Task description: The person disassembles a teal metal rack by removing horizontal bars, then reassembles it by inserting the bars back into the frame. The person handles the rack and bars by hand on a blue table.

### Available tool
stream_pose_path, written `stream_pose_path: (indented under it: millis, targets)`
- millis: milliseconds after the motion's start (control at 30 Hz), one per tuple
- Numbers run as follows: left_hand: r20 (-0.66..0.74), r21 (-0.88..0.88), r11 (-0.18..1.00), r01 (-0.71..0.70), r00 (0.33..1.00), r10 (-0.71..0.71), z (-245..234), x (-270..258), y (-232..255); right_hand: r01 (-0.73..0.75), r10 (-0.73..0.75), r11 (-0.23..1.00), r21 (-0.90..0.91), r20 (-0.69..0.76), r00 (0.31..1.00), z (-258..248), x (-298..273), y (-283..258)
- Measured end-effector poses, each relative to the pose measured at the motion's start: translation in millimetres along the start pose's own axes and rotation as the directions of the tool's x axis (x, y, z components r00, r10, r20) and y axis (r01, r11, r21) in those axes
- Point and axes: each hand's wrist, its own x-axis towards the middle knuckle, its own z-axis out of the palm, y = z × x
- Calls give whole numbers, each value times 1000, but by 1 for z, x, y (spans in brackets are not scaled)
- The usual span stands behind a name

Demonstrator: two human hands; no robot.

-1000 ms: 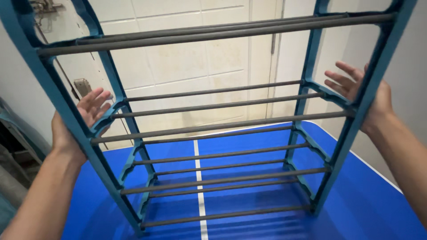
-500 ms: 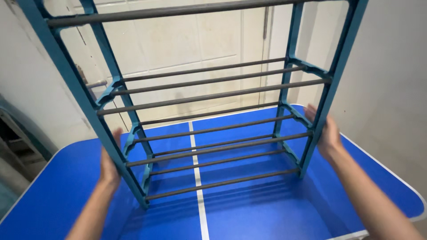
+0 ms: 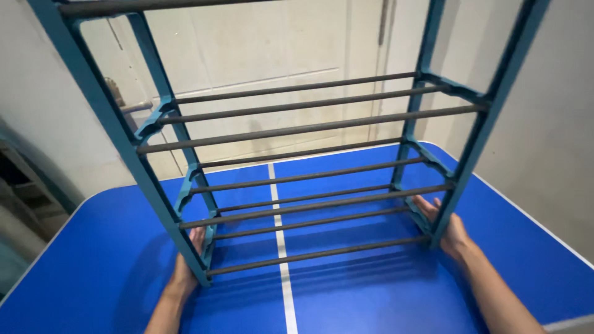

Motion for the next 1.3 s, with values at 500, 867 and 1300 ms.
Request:
stream_pose_path:
  millis: [500, 867, 1300]
  targets:
    - [-127, 22, 988, -151, 980, 153, 16, 12, -2, 349, -392, 920, -178, -414, 822, 20, -6, 39]
    - [-540, 323, 908, -267, 736, 408, 25, -29, -7, 68, -766, 540, -839, -456, 454, 21, -28, 64]
    - [-533, 737, 632, -240, 369, 762, 85, -80, 35, 129, -803, 539, -832, -462, 376, 63, -68, 52]
